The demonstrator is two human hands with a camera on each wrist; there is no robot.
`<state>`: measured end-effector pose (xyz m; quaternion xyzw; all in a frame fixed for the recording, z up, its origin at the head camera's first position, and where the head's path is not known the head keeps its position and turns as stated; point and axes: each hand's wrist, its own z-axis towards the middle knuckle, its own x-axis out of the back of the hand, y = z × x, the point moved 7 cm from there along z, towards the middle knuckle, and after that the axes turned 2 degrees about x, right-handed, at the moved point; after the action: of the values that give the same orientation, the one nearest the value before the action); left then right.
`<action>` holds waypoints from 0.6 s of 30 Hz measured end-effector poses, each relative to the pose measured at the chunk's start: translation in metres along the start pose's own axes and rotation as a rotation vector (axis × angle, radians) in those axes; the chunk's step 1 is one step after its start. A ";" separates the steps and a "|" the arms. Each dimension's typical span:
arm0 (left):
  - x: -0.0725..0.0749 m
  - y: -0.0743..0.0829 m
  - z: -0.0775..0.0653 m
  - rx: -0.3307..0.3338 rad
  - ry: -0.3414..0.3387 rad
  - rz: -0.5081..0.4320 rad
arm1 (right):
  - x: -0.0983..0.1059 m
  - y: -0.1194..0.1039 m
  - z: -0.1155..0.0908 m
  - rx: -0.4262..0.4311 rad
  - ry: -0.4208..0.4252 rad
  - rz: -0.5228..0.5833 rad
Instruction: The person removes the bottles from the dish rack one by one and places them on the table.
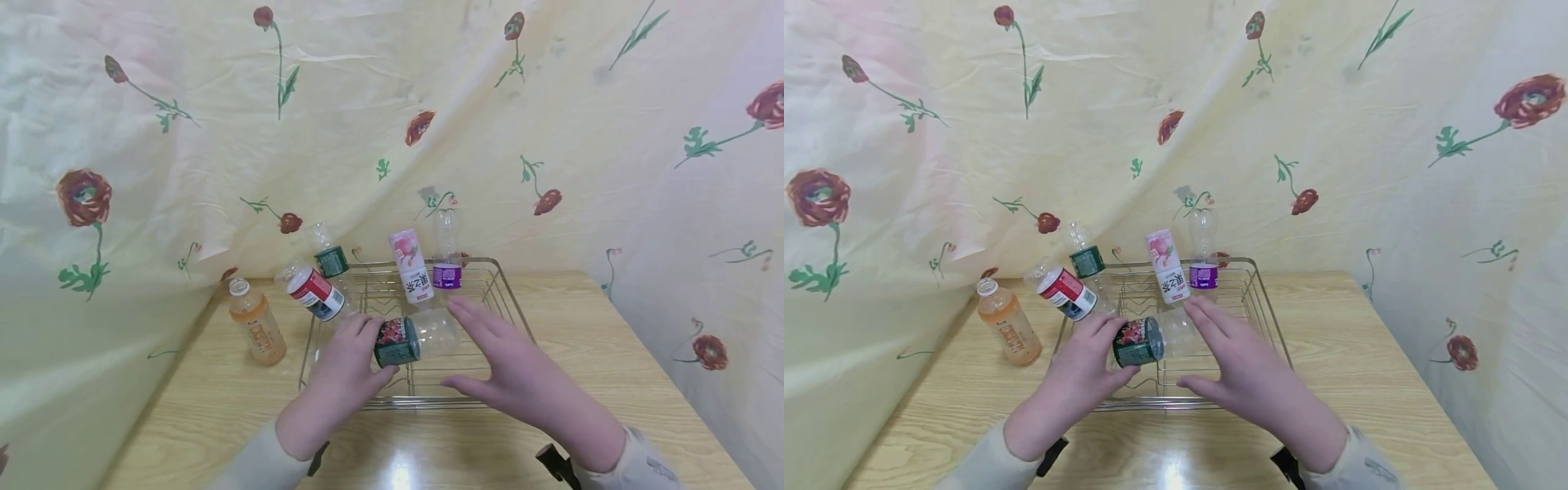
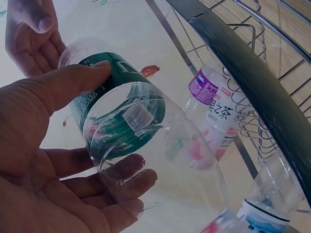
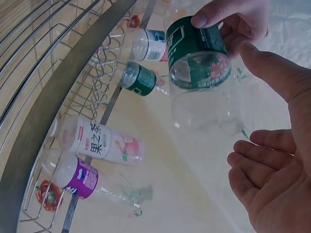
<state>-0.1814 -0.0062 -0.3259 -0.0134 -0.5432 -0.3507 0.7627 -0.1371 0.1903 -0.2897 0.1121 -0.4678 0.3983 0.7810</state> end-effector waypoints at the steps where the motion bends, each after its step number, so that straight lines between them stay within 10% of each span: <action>1: 0.000 0.001 0.000 -0.001 -0.004 0.014 | -0.001 -0.002 0.001 0.014 0.004 -0.010; 18: -0.006 0.012 0.000 -0.045 -0.039 0.070 | -0.021 -0.015 0.011 0.125 -0.009 -0.159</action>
<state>-0.1756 0.0059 -0.3270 -0.0562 -0.5494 -0.3357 0.7631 -0.1382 0.1635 -0.2982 0.1990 -0.4351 0.3630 0.7996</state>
